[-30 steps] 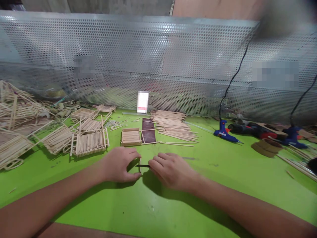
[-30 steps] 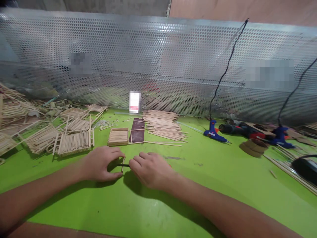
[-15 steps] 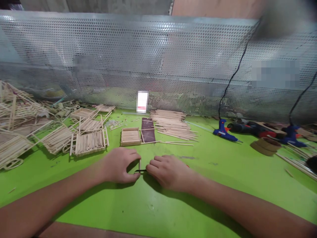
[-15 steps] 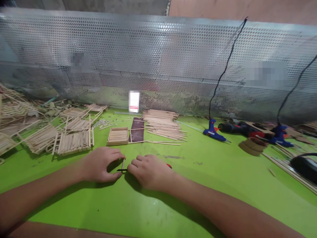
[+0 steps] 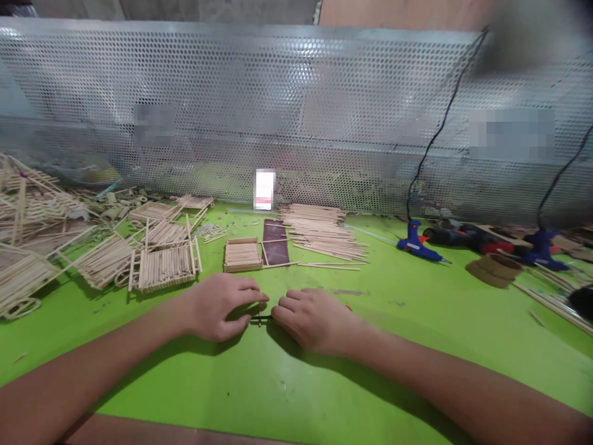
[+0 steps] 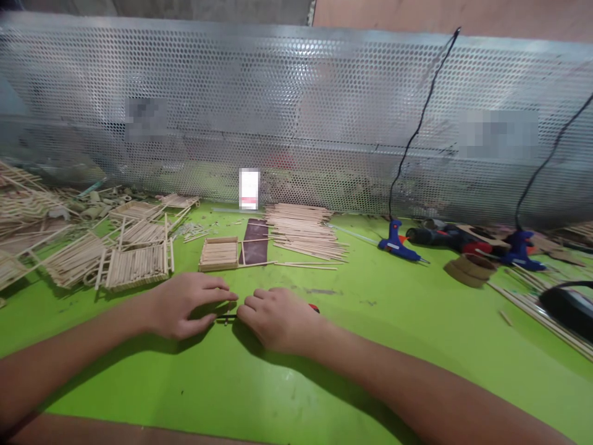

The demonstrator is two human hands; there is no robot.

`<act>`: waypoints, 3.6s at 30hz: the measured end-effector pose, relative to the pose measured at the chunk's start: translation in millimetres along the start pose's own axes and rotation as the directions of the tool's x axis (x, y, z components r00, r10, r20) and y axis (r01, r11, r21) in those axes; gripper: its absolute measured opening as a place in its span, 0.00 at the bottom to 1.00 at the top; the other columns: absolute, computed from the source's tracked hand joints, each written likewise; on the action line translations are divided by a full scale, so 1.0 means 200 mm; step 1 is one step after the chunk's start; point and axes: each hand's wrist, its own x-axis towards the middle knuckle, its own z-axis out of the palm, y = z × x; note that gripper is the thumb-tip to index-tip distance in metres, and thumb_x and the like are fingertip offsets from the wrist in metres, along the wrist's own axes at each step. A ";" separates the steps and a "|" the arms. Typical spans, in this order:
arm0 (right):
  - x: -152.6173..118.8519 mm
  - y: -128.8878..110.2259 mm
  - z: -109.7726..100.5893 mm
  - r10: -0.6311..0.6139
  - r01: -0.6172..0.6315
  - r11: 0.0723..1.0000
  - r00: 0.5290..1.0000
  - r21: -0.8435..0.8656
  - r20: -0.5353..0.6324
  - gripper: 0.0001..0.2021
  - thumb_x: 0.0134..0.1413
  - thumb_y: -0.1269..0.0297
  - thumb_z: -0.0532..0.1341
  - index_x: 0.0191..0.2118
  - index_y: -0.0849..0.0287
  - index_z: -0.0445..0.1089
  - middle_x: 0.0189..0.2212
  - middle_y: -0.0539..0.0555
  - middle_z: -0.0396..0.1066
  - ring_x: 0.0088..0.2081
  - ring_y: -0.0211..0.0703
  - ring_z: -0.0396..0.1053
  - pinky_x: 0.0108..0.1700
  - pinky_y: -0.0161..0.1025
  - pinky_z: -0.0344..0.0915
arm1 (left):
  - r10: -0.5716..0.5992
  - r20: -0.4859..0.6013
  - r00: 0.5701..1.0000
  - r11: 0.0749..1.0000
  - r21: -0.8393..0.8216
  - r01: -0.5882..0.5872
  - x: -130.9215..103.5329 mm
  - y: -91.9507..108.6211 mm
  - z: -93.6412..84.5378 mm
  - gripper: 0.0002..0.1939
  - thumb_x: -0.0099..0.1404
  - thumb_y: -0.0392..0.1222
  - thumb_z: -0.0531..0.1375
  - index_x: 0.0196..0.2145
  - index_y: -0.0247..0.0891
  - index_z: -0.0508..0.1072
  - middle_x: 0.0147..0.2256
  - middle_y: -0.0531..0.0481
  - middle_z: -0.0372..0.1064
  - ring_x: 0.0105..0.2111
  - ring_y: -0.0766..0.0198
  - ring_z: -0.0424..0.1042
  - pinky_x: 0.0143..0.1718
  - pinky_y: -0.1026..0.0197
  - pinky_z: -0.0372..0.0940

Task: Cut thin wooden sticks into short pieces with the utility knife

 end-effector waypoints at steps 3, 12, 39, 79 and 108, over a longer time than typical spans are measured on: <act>0.00 0.00 0.00 -0.007 0.007 1.000 1.000 -0.005 -0.008 0.05 0.67 0.69 0.58 0.45 0.59 0.71 0.35 0.53 0.76 0.36 0.45 0.69 0.35 0.41 0.57 | 0.052 -0.016 0.999 0.997 0.049 -0.051 0.00 -0.02 0.01 0.20 0.69 0.32 0.56 0.55 0.39 0.78 0.51 0.44 0.79 0.46 0.55 0.79 0.47 0.51 0.75; 0.00 0.00 0.00 -0.018 0.018 1.000 1.000 0.005 -0.007 0.06 0.66 0.70 0.58 0.44 0.59 0.71 0.34 0.54 0.75 0.36 0.45 0.68 0.36 0.41 0.57 | 0.052 -0.043 0.998 0.997 0.064 -0.049 0.02 -0.03 0.02 0.18 0.70 0.30 0.58 0.50 0.44 0.82 0.49 0.48 0.81 0.45 0.57 0.81 0.47 0.52 0.77; 0.01 0.01 0.02 -0.039 0.038 0.999 0.997 -0.009 -0.064 0.03 0.67 0.71 0.59 0.40 0.58 0.70 0.32 0.51 0.74 0.34 0.43 0.65 0.33 0.41 0.53 | 0.127 -0.011 0.992 0.979 0.162 -0.124 0.02 0.02 0.04 0.11 0.76 0.40 0.54 0.35 0.38 0.72 0.30 0.52 0.71 0.28 0.63 0.68 0.31 0.58 0.62; 0.04 0.00 0.06 -0.063 0.068 0.998 0.973 0.016 -0.223 0.03 0.67 0.71 0.60 0.41 0.60 0.71 0.31 0.51 0.71 0.33 0.43 0.64 0.36 0.41 0.56 | -0.058 -0.140 0.989 0.988 0.133 0.077 -0.07 0.06 0.07 0.23 0.71 0.58 0.60 0.52 0.37 0.73 0.43 0.44 0.76 0.38 0.55 0.75 0.37 0.55 0.67; 0.03 -0.02 0.05 -0.025 0.024 1.000 0.988 -0.010 -0.150 0.04 0.71 0.68 0.58 0.42 0.59 0.70 0.33 0.53 0.74 0.35 0.44 0.67 0.35 0.40 0.56 | -0.195 -0.105 0.975 0.979 -0.080 0.187 -0.07 0.05 0.16 0.22 0.74 0.55 0.59 0.59 0.44 0.77 0.59 0.43 0.73 0.61 0.49 0.73 0.65 0.37 0.61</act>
